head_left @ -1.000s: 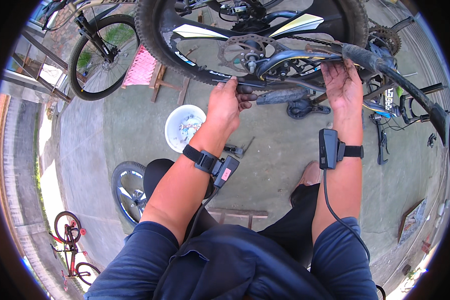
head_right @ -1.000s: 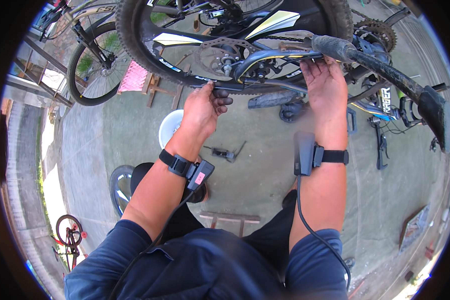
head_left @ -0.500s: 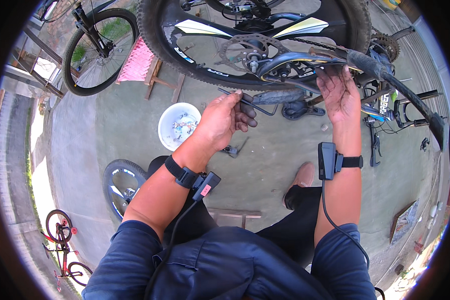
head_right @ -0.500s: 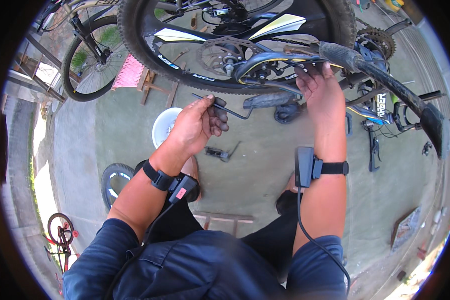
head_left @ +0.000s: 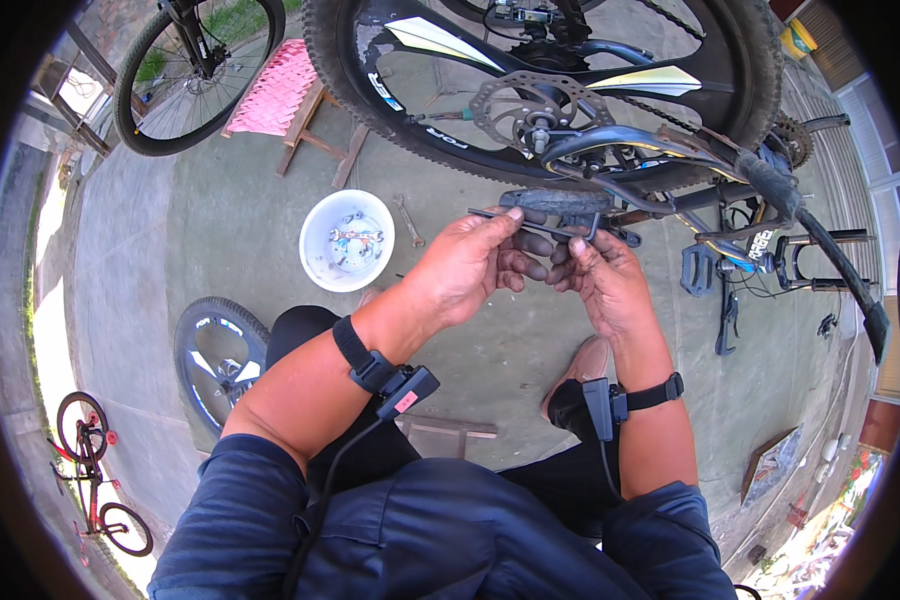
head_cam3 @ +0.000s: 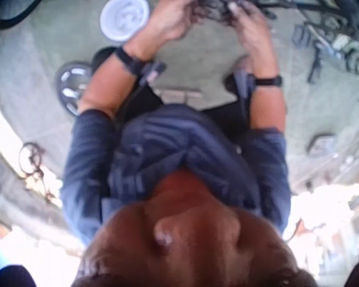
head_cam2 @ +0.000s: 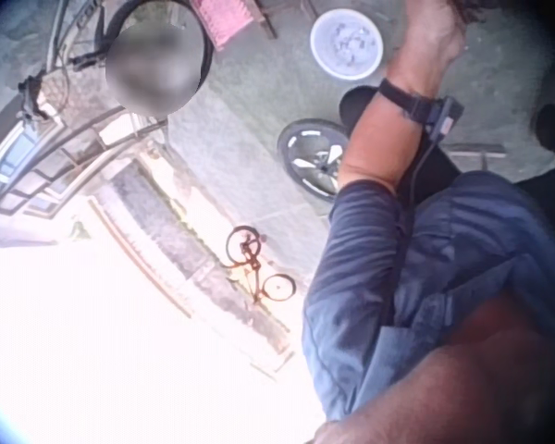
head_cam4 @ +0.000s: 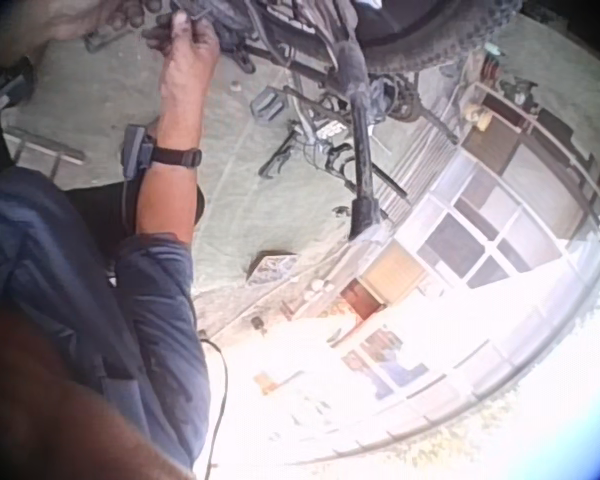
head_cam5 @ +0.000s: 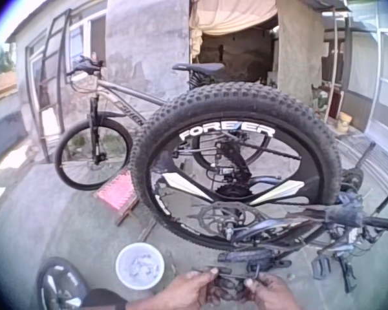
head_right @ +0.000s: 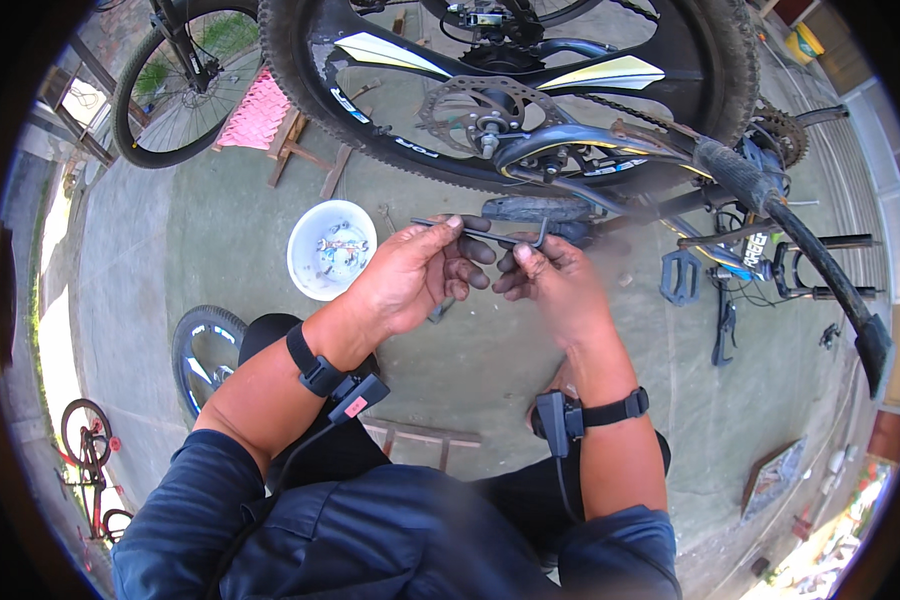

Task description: The person repairs a bicycle by unscrewing components from the frame near the crankset using an Allen key and handling a greasy chain.

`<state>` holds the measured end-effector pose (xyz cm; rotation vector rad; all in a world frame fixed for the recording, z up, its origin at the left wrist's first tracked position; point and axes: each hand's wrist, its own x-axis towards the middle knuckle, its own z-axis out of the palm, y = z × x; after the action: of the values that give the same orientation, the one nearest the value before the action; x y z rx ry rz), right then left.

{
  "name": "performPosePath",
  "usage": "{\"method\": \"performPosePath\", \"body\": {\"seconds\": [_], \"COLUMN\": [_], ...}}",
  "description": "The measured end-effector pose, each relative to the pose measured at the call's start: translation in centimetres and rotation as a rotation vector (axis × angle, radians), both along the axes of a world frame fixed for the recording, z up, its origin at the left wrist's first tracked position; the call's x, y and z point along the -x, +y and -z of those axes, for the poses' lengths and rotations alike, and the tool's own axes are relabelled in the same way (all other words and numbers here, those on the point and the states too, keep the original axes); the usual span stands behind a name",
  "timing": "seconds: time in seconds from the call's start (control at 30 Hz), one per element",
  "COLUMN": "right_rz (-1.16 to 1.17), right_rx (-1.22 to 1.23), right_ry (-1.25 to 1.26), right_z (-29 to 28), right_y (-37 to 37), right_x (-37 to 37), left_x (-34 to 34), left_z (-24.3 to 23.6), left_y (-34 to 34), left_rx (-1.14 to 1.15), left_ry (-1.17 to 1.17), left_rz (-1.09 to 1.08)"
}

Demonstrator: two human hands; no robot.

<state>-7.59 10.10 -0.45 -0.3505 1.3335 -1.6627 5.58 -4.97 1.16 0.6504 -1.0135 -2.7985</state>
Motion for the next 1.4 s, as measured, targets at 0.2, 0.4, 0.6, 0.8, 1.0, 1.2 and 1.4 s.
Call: {"method": "performPosePath", "body": {"seconds": [0.2, 0.4, 0.6, 0.8, 1.0, 1.2, 1.4], "right_rz": [0.089, 0.084, -0.054, -0.182, -0.213, -0.038, 0.144], "right_rx": [-0.018, 0.058, -0.047, -0.204, -0.410, -0.436, -0.543], "right_ry": [0.135, 0.164, 0.276, 1.268, 1.548, 1.661, 1.587], "right_z": [-0.7, -0.9, -1.1, 0.9, -1.0, -3.3, -5.2], "right_y": [-0.1, -0.6, -0.5, 0.2, 0.8, 2.2, 4.4], "right_x": [1.4, 1.0, 0.8, 1.6, 0.6, 2.8, 6.0], "left_x": [-0.5, -0.4, 0.0, 1.8, 3.5, 6.0, 8.6], "left_z": [0.7, 1.5, 1.9, 2.3, 1.4, 0.9, -0.2], "left_y": [-1.5, -0.6, 0.9, 1.3, 1.8, 2.3, 3.5], "left_rx": [0.253, 0.309, 0.701, 0.908, 0.836, 0.649, 0.377], "left_ry": [-0.162, -0.230, -0.263, -0.136, -0.225, -0.165, -0.031], "left_rz": [-0.106, 0.152, 0.203, 0.033, 0.056, 0.014, -0.131]}}
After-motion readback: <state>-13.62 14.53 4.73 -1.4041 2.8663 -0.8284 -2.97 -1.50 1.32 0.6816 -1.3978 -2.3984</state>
